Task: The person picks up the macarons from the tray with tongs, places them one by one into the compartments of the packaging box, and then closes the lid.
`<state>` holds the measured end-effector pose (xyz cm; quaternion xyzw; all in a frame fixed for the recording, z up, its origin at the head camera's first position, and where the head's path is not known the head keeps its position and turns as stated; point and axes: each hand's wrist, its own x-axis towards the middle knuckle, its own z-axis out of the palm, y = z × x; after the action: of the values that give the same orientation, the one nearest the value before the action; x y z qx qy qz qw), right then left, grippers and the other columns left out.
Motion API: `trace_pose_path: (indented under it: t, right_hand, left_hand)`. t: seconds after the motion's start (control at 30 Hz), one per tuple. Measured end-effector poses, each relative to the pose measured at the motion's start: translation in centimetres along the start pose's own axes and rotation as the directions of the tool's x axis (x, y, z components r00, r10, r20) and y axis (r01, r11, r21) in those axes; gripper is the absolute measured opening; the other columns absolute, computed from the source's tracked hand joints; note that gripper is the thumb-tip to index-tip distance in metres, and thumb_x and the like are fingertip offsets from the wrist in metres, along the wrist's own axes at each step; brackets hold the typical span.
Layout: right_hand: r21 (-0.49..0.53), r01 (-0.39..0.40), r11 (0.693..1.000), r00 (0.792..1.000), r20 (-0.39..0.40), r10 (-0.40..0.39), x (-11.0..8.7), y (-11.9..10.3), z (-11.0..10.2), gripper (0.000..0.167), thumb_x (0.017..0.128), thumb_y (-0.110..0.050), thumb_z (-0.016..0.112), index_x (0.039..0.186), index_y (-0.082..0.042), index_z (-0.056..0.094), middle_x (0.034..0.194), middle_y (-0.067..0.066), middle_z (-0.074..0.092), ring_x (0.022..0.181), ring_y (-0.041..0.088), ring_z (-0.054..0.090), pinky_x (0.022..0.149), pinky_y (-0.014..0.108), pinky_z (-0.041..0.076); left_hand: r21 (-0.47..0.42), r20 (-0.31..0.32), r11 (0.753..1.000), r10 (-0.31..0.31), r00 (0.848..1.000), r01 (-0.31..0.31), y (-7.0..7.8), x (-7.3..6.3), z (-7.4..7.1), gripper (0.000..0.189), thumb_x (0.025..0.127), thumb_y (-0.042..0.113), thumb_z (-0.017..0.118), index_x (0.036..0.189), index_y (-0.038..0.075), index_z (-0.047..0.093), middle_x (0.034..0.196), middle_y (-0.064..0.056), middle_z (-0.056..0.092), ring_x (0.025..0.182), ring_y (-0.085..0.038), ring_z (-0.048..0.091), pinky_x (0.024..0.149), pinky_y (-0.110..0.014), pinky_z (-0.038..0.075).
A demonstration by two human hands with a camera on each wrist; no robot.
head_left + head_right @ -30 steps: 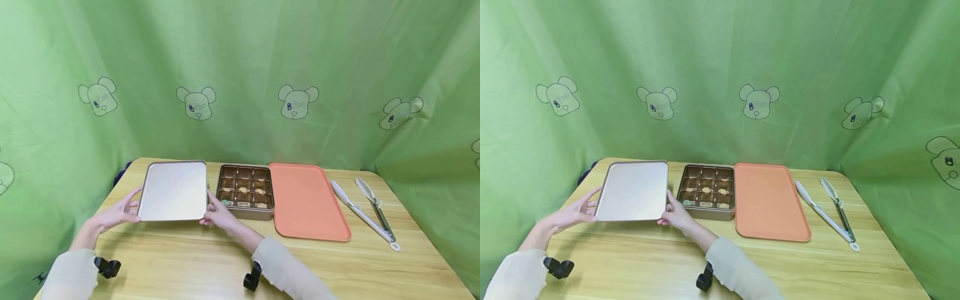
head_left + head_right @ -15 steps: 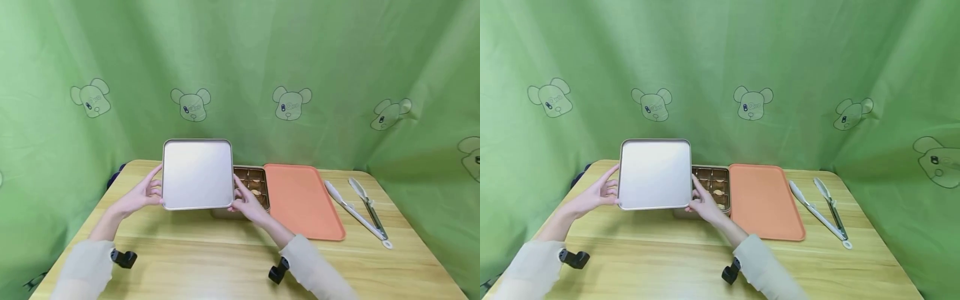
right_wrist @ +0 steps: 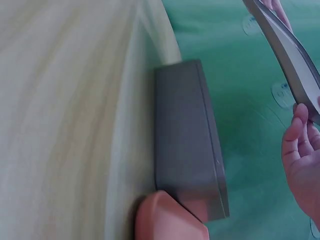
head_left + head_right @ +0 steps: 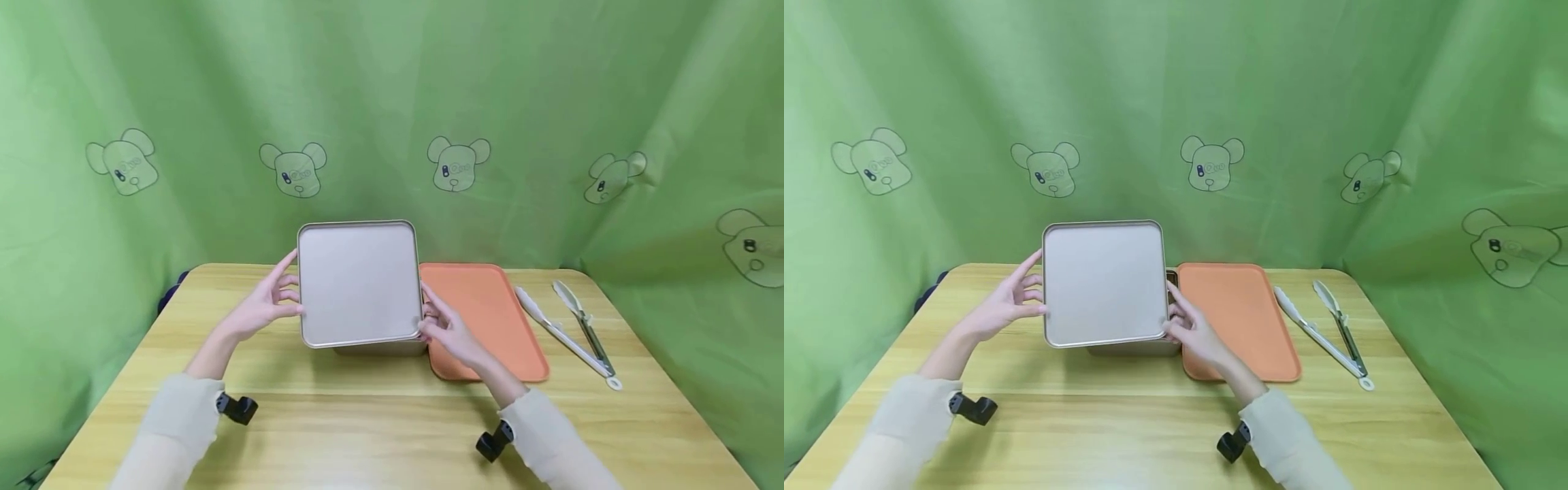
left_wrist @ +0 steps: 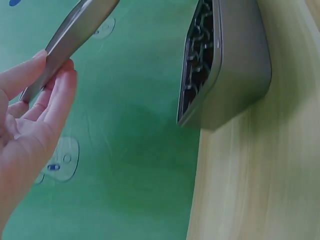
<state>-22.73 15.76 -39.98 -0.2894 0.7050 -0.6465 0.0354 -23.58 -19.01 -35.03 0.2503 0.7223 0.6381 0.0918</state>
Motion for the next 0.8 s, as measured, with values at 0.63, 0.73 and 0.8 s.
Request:
trace_pose_path:
  t: [0.63,0.73,0.8]
  right_hand:
    - [-0.114,0.137,0.984,0.985,-0.092,-0.148,1.2,-2.0,-3.8,0.059,0.092,0.006,0.042,0.144,0.0,0.014,0.076,0.002,0.049,0.055,0.008,0.046,0.045,0.023,0.042]
    - [-0.097,0.135,0.986,0.988,-0.061,-0.141,1.2,-2.3,-4.0,0.063,0.092,0.005,0.042,0.146,-0.002,0.009,0.075,0.004,0.047,0.055,0.01,0.047,0.046,0.023,0.042]
    - [-0.086,0.126,0.988,0.99,-0.048,-0.131,1.2,-2.4,-4.1,0.065,0.092,0.006,0.041,0.146,-0.003,0.006,0.074,0.004,0.045,0.056,0.01,0.046,0.047,0.023,0.043]
  left_hand:
    - [0.094,0.019,0.994,0.061,0.998,-0.062,0.5,1.2,3.4,0.097,0.074,-0.016,0.059,0.148,0.012,0.002,0.121,-0.031,0.041,0.086,-0.018,0.056,0.078,-0.025,0.052]
    - [0.126,-0.005,0.989,0.079,0.997,-0.078,0.5,1.5,3.5,0.092,0.075,-0.017,0.058,0.147,0.011,0.008,0.118,-0.027,0.04,0.082,-0.017,0.057,0.076,-0.025,0.053]
    - [0.15,-0.029,0.984,0.102,0.994,-0.096,0.5,1.6,3.6,0.087,0.076,-0.017,0.057,0.146,0.007,0.013,0.114,-0.025,0.041,0.081,-0.017,0.057,0.076,-0.024,0.053]
